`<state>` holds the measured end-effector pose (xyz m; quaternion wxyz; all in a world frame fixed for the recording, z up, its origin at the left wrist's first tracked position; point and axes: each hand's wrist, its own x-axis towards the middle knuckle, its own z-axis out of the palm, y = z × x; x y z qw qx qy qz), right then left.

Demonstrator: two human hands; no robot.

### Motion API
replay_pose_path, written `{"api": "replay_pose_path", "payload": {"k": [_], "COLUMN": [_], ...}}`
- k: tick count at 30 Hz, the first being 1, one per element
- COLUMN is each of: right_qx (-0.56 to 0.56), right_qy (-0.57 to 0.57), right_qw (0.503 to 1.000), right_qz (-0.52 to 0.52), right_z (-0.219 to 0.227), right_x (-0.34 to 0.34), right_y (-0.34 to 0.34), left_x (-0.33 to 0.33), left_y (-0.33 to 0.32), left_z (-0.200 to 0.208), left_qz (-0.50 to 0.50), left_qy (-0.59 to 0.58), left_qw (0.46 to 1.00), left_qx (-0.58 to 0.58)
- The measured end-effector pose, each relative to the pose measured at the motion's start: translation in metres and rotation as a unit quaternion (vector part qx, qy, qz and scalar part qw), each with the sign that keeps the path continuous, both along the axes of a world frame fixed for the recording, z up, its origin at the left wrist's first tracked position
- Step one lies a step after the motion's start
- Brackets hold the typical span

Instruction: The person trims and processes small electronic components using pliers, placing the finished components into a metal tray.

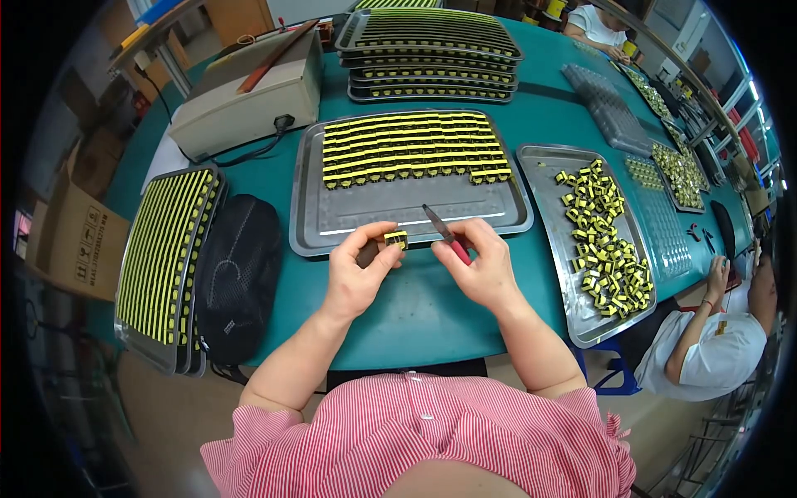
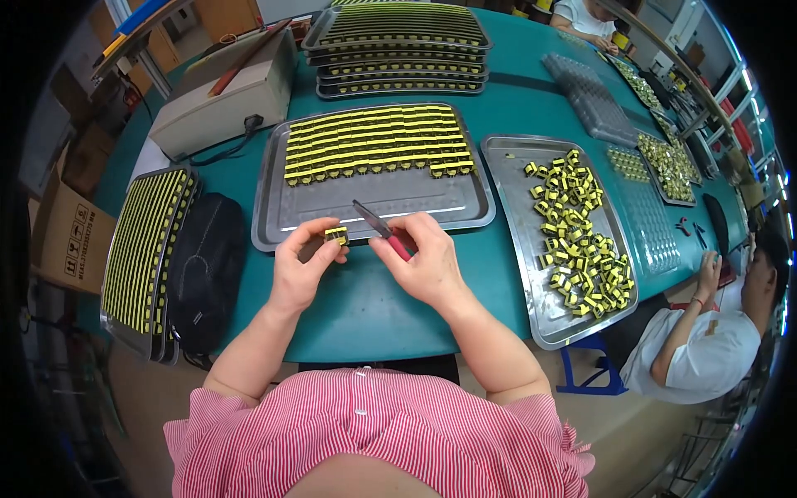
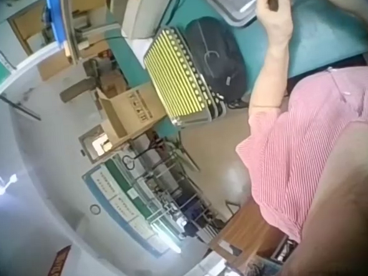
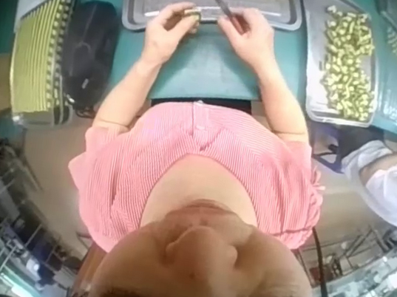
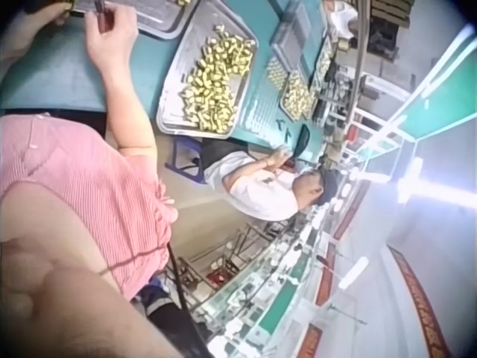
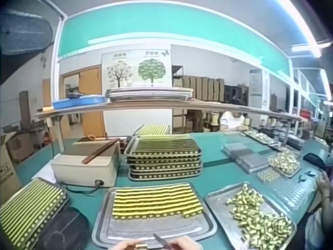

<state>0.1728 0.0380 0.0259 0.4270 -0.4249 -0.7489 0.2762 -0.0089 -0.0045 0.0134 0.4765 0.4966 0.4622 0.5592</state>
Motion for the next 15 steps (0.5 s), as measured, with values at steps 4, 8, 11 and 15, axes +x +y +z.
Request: {"api": "replay_pose_path", "payload": {"k": [4, 8, 11, 15], "right_qx": [0.022, 0.048, 0.068, 0.135], "right_qy": [-0.031, -0.053, -0.061, -0.088], "right_qw": [0.999, 0.997, 0.995, 0.986], "right_qz": [-0.003, -0.020, -0.028, -0.044], "right_z": [-0.0004, -0.0052, -0.0063, -0.0080], "right_x": [0.0015, 0.0021, 0.0009, 0.0012], "right_y": [0.0000, -0.0006, -0.0007, 0.0020], "left_x": [-0.0004, 0.0019, 0.0000, -0.0007], "left_y": [0.0007, 0.0016, 0.0008, 0.0018], "left_z": [-0.0007, 0.0039, 0.0007, -0.0047], "left_qz": [0.004, 0.020, 0.028, 0.051], "left_qy": [-0.038, -0.039, -0.011, 0.021], "left_qw": [0.999, 0.998, 0.998, 0.995], "left_qx": [0.025, 0.042, 0.048, 0.082]}}
